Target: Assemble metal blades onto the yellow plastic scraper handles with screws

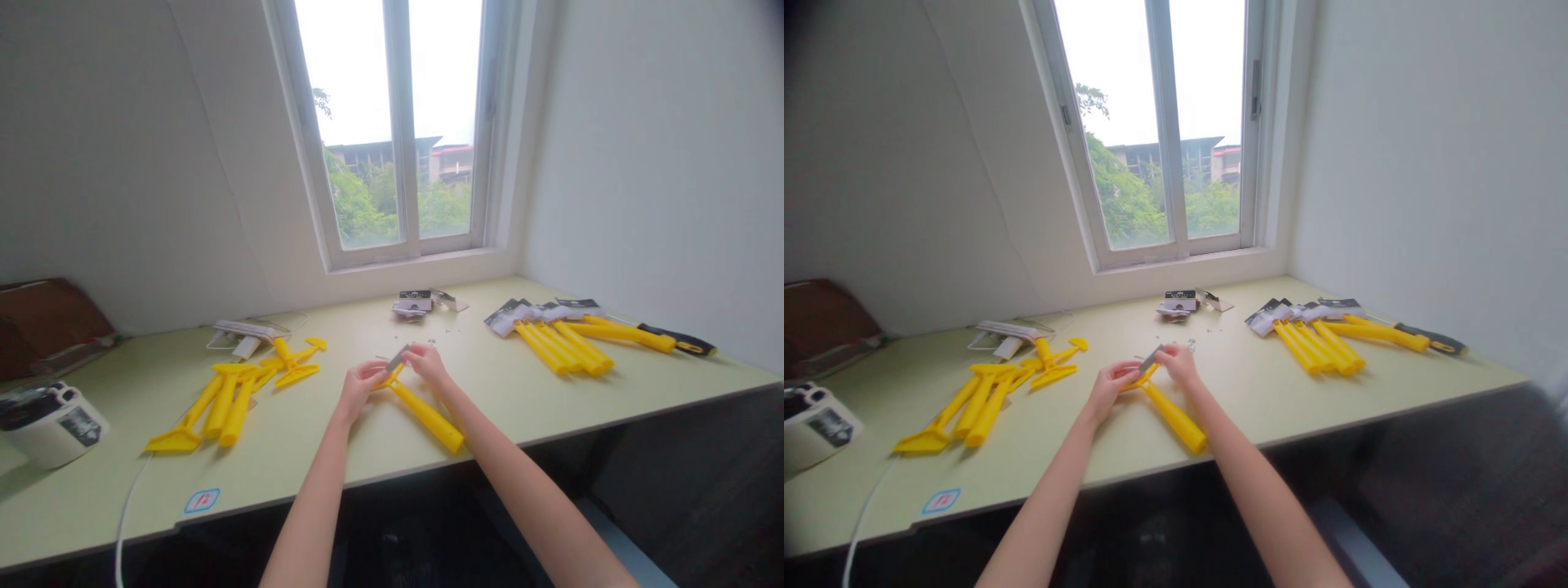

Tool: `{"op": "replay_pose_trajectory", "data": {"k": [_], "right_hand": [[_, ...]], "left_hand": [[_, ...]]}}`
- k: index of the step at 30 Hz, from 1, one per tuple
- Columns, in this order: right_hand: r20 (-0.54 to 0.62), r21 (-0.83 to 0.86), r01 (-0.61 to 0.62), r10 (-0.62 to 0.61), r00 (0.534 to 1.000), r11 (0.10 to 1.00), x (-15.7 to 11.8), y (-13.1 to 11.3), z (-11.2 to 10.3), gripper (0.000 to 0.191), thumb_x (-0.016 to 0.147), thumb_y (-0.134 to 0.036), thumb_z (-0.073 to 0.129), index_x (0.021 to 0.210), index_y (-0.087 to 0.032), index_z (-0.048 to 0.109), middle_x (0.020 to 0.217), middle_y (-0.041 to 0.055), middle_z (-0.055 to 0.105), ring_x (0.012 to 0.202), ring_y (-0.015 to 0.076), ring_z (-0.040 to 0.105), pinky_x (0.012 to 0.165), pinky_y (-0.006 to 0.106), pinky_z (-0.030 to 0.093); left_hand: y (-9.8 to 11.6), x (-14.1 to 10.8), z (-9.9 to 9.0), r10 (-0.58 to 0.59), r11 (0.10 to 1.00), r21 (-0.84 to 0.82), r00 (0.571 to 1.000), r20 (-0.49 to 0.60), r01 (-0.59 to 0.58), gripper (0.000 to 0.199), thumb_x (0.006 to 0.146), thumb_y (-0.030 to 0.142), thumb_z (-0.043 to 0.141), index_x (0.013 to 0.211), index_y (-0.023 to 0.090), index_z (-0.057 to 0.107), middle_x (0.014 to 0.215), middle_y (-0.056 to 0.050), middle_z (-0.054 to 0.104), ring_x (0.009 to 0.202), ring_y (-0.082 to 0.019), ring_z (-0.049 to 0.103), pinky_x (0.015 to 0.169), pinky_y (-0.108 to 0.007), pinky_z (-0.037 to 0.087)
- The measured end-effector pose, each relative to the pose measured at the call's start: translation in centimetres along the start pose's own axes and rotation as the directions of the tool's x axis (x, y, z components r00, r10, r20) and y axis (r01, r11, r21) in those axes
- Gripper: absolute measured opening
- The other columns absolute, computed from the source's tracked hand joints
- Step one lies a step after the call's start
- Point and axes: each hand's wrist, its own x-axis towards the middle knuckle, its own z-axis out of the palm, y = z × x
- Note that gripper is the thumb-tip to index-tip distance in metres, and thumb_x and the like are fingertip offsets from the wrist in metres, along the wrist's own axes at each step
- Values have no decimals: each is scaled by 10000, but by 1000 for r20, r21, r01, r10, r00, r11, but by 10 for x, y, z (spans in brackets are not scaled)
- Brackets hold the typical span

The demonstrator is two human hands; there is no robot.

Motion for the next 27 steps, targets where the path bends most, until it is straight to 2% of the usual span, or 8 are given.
{"op": "replay_pose_trajectory", "data": {"k": [5,8,12,16,20,22,25,27], "right_hand": [[-3,10,-23,23,1000,1000,-4,-4,1,118,583,-220,486,512,-155,553,452,-30,463,441,79,372,457,217,280],[-27,-35,-43,42,999,998,-6,-6,3,122,584,-217,461,487,-160,510,443,-37,419,439,78,344,450,220,257],[-76,-111,-18,9,997,994,-8,-5,5,148,593,-237,443,461,-172,449,444,-46,381,465,85,339,462,224,243],[-84,-70,-14,8,996,997,-9,-5,7,144,595,-238,452,466,-173,443,454,-46,382,476,85,339,471,224,246],[50,145,-71,64,997,987,-11,-11,3,124,620,-251,480,578,-163,555,474,-41,410,452,79,321,455,225,240],[159,241,-70,32,987,968,-13,-15,0,163,638,-266,504,682,-162,621,516,-26,468,457,77,328,457,227,248],[246,248,-16,-46,968,969,-17,-21,-3,230,654,-302,558,815,-182,670,650,11,588,498,86,384,468,231,265],[241,201,8,-57,969,980,-19,-23,-2,259,657,-348,586,845,-195,678,720,22,630,551,105,451,483,233,291]], "left_hand": [[-1,0,0,1,1000,8,1000,-8,-1,344,618,303,697,913,130,666,895,-99,685,849,-228,624,781,-334,465],[0,-1,0,-2,1000,21,1000,-1,2,343,616,301,697,914,132,670,909,-98,683,858,-229,621,782,-334,465],[2,-2,2,6,999,47,1000,16,-7,342,620,299,694,921,139,678,932,-92,680,881,-228,614,811,-331,451],[3,-2,2,5,999,45,1000,7,-5,338,620,299,694,920,142,681,936,-93,679,883,-228,613,814,-331,448],[2,-1,0,22,1000,7,999,-36,-22,332,613,301,698,904,140,683,922,-91,682,866,-221,616,809,-327,446],[2,0,0,21,1000,-18,997,-71,-23,322,612,297,699,892,139,684,889,-84,688,829,-211,623,795,-325,451],[2,0,0,8,999,-50,995,-99,-13,320,610,294,700,887,135,682,840,-79,694,778,-201,629,778,-330,457],[3,0,0,3,999,-52,997,-83,-8,332,609,294,701,897,131,679,834,-82,693,783,-205,629,784,-335,456]]}}
